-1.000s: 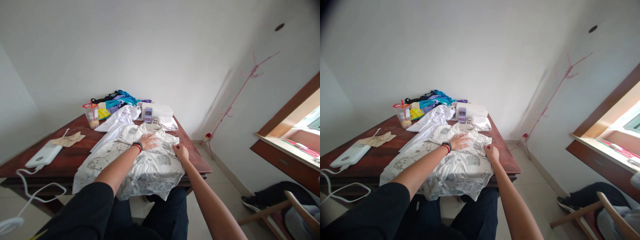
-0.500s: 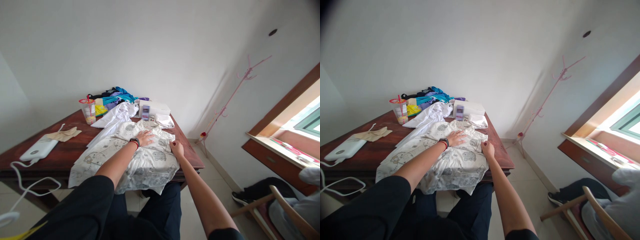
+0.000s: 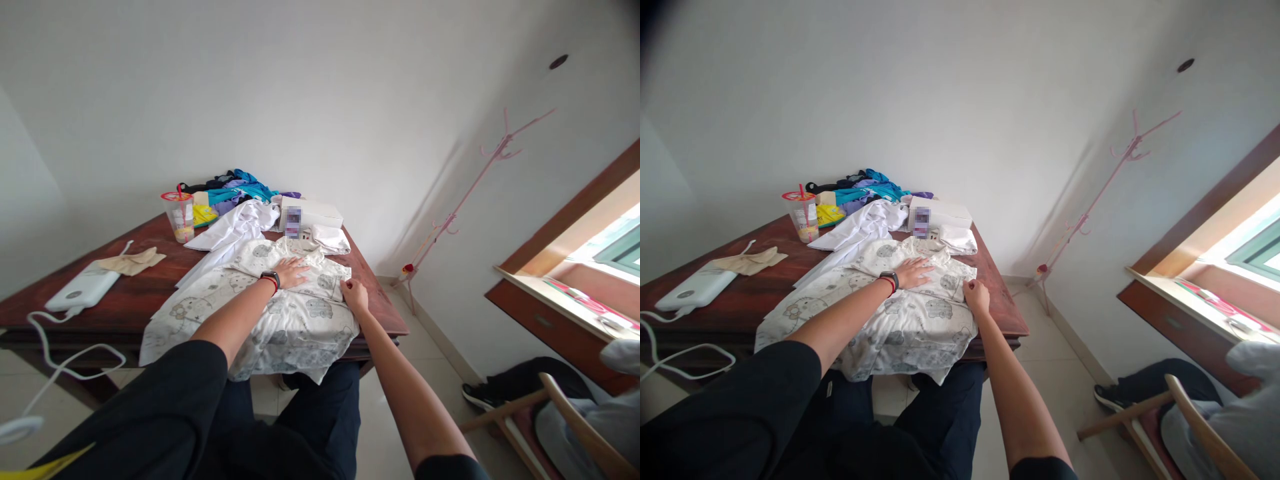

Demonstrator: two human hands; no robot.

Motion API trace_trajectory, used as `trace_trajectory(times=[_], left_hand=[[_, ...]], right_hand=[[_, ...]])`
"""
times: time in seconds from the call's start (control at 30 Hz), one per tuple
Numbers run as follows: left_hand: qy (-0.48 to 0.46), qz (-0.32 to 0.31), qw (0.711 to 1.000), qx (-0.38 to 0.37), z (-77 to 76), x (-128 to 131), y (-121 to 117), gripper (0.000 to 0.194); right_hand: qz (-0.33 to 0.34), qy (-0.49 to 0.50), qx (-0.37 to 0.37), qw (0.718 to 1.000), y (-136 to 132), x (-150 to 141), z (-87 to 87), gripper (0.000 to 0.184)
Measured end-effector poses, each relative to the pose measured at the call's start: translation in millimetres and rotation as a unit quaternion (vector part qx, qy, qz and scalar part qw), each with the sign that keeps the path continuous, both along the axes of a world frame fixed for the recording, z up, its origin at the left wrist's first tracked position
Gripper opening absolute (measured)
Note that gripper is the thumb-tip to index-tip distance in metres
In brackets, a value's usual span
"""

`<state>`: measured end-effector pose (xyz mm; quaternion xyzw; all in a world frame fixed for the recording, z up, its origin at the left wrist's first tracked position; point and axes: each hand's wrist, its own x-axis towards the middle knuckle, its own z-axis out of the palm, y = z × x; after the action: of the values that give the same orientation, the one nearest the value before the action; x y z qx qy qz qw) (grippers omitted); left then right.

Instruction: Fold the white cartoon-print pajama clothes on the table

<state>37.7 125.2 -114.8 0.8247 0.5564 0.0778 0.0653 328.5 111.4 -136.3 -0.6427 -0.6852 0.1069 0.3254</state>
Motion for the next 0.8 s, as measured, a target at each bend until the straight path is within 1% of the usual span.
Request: trace_trajectory(times=[0.3, 0.57, 0.67, 0.73, 0.8], left_hand=[[0.008, -0.001, 1.000, -0.003, 6.0, 2.4, -5.5, 0.066], [-0.005, 0.001, 1.000, 0.002, 3.3, 1.3, -4.1, 0.064], [-0.008, -0.001, 1.000, 0.003, 2.0, 0.6, -2.8, 0.064], [-0.008, -0.001, 1.000, 0.001, 1.2, 0.1, -1.7, 0.065], [-0.007, 0.002, 1.000, -0.002, 0.3, -0.3, -0.4, 0.066]], right_hand=[[0.002, 0.012, 0.003, 1.000, -3.3, 0.0, 2.9, 0.034], [0.002, 0.030, 0.003, 1.000, -8.0, -0.1, 6.2, 0.035], [-0.020, 0.043, 0.004, 0.999, -9.7, 0.6, 5.7, 0.031], [-0.049, 0.053, 0.008, 0.997, -9.7, 1.4, 6.2, 0.025], [-0.074, 0.064, 0.005, 0.995, -7.9, 2.3, 8.7, 0.024]])
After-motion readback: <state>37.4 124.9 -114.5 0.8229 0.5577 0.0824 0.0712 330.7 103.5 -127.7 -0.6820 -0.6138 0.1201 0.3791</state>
